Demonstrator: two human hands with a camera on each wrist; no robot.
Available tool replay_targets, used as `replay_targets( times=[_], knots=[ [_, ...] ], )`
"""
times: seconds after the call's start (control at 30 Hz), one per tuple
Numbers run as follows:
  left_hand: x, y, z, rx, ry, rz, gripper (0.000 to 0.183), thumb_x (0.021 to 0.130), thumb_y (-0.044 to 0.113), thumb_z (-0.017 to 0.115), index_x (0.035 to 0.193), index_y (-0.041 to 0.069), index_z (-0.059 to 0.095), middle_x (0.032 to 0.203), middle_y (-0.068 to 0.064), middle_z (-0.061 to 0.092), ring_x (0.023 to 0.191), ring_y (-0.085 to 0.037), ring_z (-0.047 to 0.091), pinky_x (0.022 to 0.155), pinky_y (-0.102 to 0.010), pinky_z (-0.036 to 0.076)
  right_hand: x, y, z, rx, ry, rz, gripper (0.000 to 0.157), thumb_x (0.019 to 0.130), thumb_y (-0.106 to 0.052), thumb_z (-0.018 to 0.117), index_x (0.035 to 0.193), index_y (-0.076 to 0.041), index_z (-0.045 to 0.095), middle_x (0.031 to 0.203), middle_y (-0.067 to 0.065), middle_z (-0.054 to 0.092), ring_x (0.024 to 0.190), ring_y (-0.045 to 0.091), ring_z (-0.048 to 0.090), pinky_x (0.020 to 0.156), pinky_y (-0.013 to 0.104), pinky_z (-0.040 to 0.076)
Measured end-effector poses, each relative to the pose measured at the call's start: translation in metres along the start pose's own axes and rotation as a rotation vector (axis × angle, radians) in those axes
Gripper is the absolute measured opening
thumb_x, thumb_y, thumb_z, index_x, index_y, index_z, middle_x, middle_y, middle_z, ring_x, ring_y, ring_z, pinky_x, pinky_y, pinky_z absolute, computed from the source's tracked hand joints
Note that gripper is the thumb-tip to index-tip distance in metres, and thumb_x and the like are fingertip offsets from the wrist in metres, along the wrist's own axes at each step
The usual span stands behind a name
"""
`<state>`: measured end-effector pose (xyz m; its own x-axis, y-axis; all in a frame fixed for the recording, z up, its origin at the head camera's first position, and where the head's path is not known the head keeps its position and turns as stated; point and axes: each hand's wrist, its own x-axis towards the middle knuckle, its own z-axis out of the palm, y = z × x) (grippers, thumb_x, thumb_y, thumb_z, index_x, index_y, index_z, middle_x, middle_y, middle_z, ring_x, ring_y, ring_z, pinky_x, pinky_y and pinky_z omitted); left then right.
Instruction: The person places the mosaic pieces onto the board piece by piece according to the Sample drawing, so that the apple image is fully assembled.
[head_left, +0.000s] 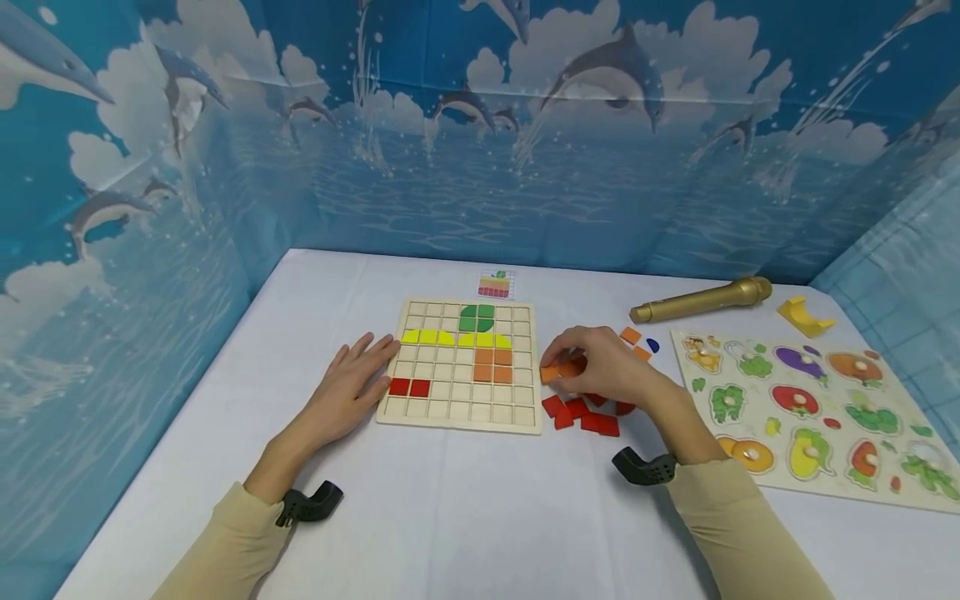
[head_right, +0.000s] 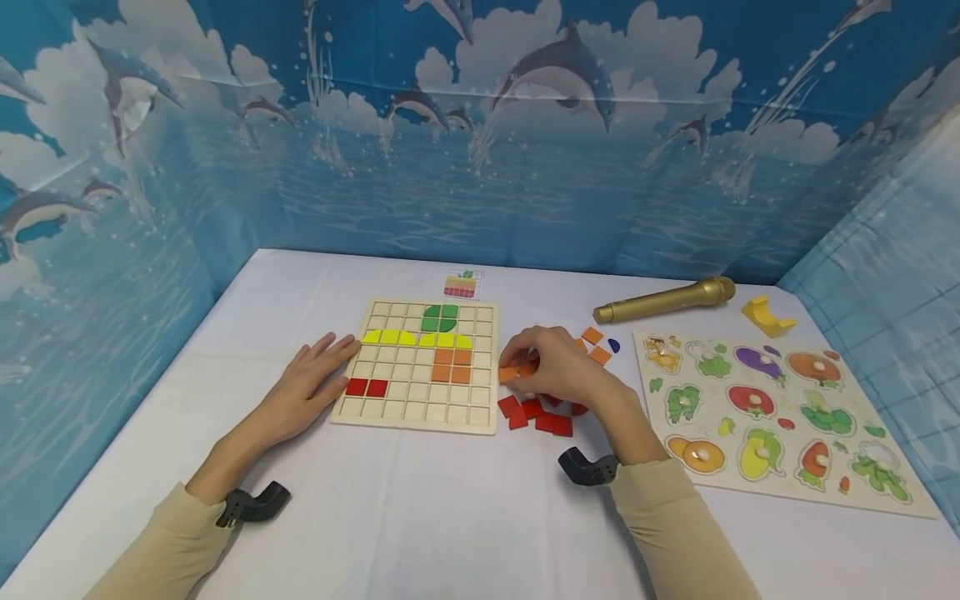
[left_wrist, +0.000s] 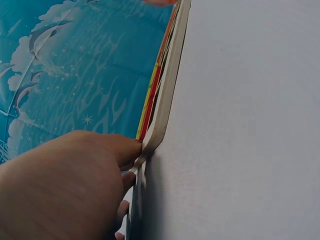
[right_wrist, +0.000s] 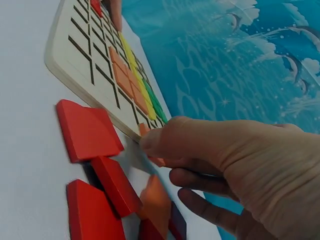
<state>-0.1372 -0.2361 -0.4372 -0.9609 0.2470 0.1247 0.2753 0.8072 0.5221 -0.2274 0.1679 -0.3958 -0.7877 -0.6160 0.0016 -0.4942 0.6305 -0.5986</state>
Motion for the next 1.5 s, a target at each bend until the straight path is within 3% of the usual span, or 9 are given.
replay_targets(
  times=[0.33,0.57,0.83,1.2,1.5],
  knots=[
    [0.002,0.002,0.001,-0.006,0.000,-0.006,0.057,0.108,0.020,0.057,0.163,0.012,0.042,0.171,-0.010,0.037,0.164,-0.036,0.015,0.131,-0.061,0.005,0.027,-0.030,0.011,0.022,0.033,-0.088,0.027,0.084,-0.018,0.089,0.108,-0.016,0.078,0.099,-0.003,0.072,0.093,0.019,0.063,0.090,0.040,0.060],
    [0.001,0.002,-0.002,0.005,-0.005,-0.016,0.057,0.108,0.019,0.056,0.163,0.011,0.042,0.171,-0.011,0.036,0.164,-0.037,0.015,0.131,-0.061,0.005,0.058,-0.053,0.029,0.066,0.064,-0.097,0.019,0.086,-0.012,0.085,0.104,-0.012,0.078,0.095,0.002,0.072,0.089,0.020,0.063,0.085,0.037,0.059],
    [0.000,0.002,-0.001,0.005,-0.005,-0.014,0.058,0.108,0.019,0.056,0.163,0.012,0.041,0.171,-0.010,0.036,0.164,-0.037,0.015,0.131,-0.061,0.004,0.078,-0.067,0.051,0.032,0.087,-0.087,0.017,0.087,-0.011,0.086,0.102,-0.010,0.079,0.095,0.002,0.073,0.087,0.017,0.063,0.081,0.031,0.056],
    [0.000,0.004,-0.002,0.003,-0.003,-0.004,0.057,0.108,0.018,0.056,0.162,0.010,0.041,0.170,-0.011,0.036,0.163,-0.038,0.016,0.131,-0.062,0.005,0.074,-0.075,0.066,-0.032,0.158,-0.094,0.008,0.091,-0.014,0.084,0.098,-0.011,0.081,0.097,0.001,0.074,0.085,0.014,0.065,0.079,0.029,0.057],
    [0.000,0.003,-0.001,0.010,0.004,-0.004,0.057,0.108,0.018,0.056,0.162,0.010,0.042,0.170,-0.011,0.037,0.163,-0.038,0.016,0.131,-0.062,0.005,0.059,-0.069,0.053,0.001,0.169,-0.119,0.006,0.093,-0.013,0.081,0.100,-0.012,0.081,0.101,0.000,0.074,0.091,0.017,0.065,0.082,0.034,0.059]
  ],
)
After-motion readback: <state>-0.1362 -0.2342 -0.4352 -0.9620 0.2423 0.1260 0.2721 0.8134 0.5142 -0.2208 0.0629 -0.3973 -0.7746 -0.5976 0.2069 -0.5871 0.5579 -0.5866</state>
